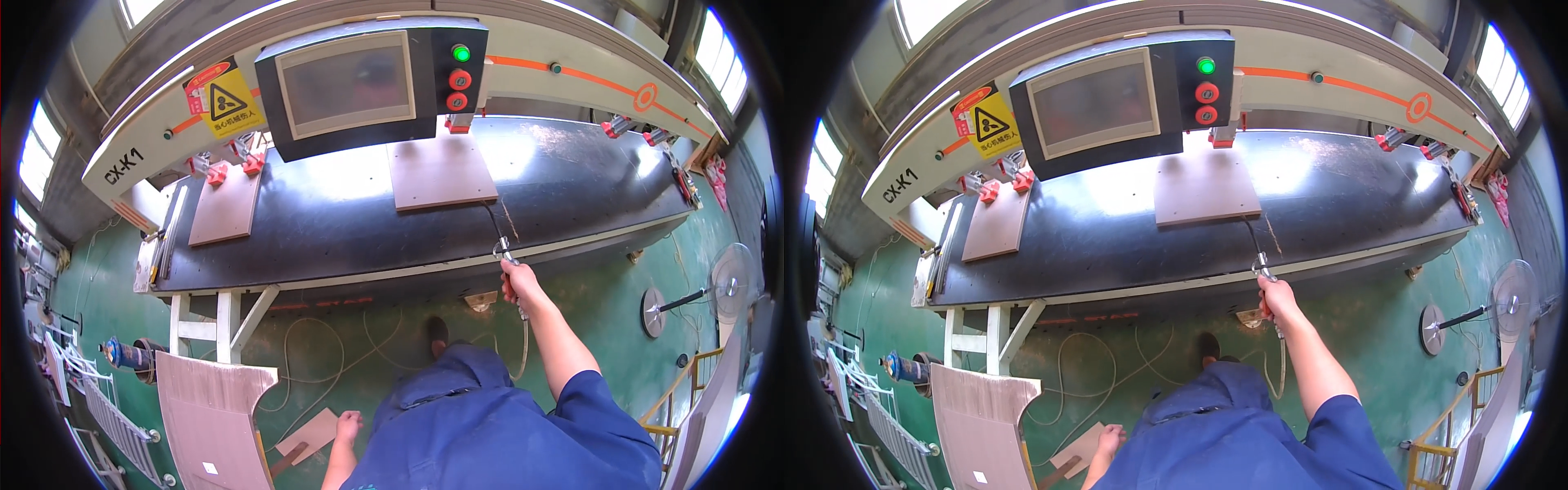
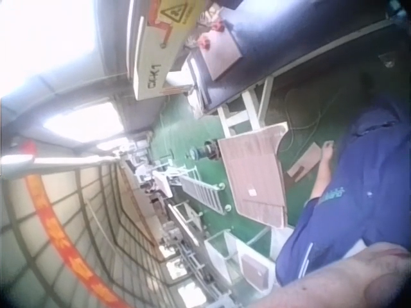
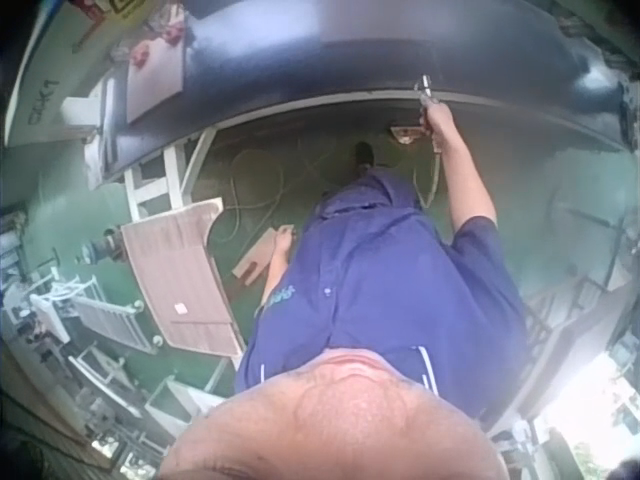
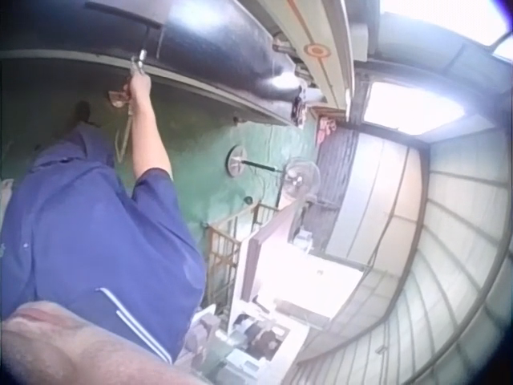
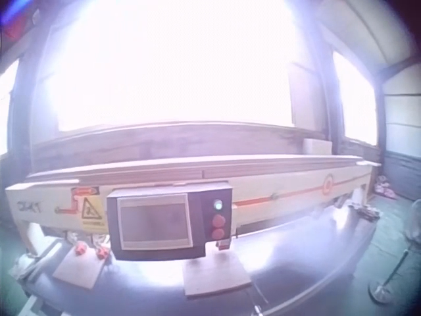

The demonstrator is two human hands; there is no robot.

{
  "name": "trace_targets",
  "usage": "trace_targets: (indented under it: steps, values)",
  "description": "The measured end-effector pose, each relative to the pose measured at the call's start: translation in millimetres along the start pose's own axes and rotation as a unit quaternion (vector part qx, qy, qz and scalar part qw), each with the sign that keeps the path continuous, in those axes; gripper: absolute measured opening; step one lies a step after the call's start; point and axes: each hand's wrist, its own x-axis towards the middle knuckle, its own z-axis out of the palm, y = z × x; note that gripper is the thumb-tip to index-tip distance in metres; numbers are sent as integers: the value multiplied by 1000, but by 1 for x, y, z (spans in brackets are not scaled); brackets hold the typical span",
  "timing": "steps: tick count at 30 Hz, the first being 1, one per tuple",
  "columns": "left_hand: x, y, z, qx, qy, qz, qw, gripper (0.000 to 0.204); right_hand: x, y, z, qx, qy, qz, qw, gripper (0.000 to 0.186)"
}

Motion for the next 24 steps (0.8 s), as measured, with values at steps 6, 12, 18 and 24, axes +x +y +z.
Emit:
trace_targets:
  steps: [6, 12, 18, 24]
  values:
    - [0, 22, 2, 2, -6, -10, 1000, 21, 25, 19, -20, 104, 46, 67, 991, 42]
    - [14, 16, 1, 18, -17, -21, 999, 22, 34, 18, -49, 142, 77, 75, 984, 42]
    - [14, 28, 5, 0, -24, -2, 1000, 21, 39, 2, -57, 177, 108, 66, 976, 42]
    - [15, 30, 9, 6, -23, -1, 1000, 21, 17, -53, -39, 115, 106, -119, 981, 40]
